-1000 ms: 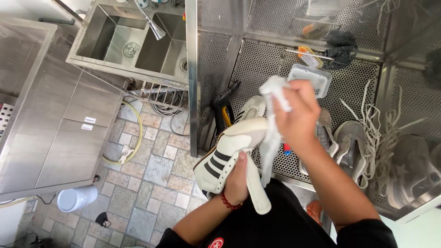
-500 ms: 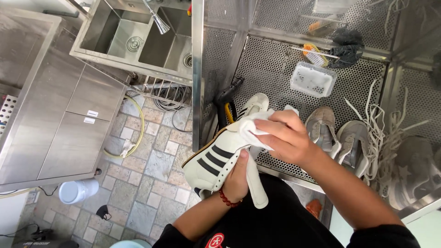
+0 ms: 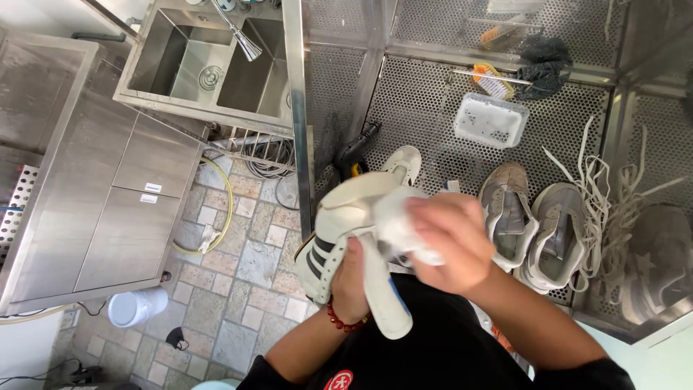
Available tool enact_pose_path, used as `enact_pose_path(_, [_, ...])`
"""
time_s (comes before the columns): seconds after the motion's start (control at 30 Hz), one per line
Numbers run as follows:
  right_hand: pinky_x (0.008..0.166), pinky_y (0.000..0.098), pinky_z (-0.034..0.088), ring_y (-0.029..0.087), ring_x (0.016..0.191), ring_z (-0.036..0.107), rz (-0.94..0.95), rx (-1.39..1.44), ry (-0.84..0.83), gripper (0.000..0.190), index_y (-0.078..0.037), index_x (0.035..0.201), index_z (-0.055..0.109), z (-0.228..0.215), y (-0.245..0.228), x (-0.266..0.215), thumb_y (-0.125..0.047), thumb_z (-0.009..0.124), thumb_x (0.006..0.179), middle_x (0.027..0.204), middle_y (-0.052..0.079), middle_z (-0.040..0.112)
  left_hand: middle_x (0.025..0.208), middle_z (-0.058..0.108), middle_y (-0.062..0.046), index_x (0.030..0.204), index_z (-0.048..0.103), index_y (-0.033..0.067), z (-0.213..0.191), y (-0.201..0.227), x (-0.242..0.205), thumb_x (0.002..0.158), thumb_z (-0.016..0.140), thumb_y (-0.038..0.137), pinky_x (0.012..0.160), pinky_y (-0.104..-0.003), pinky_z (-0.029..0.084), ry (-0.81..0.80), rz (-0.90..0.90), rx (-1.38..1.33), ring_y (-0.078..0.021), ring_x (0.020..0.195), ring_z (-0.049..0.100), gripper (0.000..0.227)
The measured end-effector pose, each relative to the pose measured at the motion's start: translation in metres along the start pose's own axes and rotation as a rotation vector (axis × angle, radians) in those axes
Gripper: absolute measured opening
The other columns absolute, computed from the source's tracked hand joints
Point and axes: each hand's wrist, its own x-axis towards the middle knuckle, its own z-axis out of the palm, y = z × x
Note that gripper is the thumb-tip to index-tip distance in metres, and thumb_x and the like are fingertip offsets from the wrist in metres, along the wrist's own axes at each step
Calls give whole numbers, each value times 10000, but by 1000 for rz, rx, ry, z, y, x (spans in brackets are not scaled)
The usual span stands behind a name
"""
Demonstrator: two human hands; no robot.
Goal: The recorder is cleaning white sneakers using a brush, a cloth, and a cleaning solution.
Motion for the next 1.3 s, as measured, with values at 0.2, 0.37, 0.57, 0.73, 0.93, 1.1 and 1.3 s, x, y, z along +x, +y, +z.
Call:
enact_pose_path(0.2, [799,379,525,311,971,601,-187,18,-44,282,25,1021,740,34,11,-50,7,861,766,1123,137,679,999,668,-56,1195,590,34,12,13,5,931,316,460,785,-267,516,56,-120,-393,-154,872,625,571])
enact_pose_path(0.37, [859,414,559,346,1019,648,105,4,30,234,29,997,677,-1,16,-59,47,747,774,1126,156,659,1129,650,-139,1281,583,-83,-49,-33,4,1153,396,427,891,-304,518,-192,348,-30,-239,1012,626,558])
enact_pose_path(0.57, [856,422,568,366,1025,662,108,17,43,211,14,1017,648,-41,15,-7,-13,741,829,1153,173,659,1294,628,-230,1356,543,-110,3,41,4,1042,553,180,1044,-374,505,-166,714,659,-344,1180,636,428])
enact_pose_path(0.73, [929,503,585,385,1076,683,-136,233,-284,271,27,1093,700,-15,-10,35,-84,777,858,1103,156,692,1224,669,-180,1355,579,-79,-11,0,1,1076,519,213,982,-354,537,-193,601,592,-286,1109,667,408])
enact_pose_path(0.93, [920,407,612,319,1089,713,-167,96,-359,329,12,1105,735,1,3,7,-37,775,782,1115,135,729,1191,624,-100,1453,523,-18,-20,-14,-7,1157,420,335,922,-308,504,-297,229,164,-187,1062,606,472])
enact_pose_path(1.1, [982,411,600,327,1134,696,109,290,-75,310,-5,1063,683,0,12,-35,-1,818,784,1177,163,683,1019,635,-132,1311,513,-72,-139,-152,-27,1194,417,449,779,-316,536,-251,-107,18,-186,870,631,543])
enact_pose_path(1.3, [917,395,582,328,1048,733,468,328,-157,278,74,1073,695,12,17,-72,82,714,795,1170,193,707,906,691,-83,1385,501,-52,-57,8,-52,1049,453,534,602,-279,517,-218,119,73,-155,722,643,677])
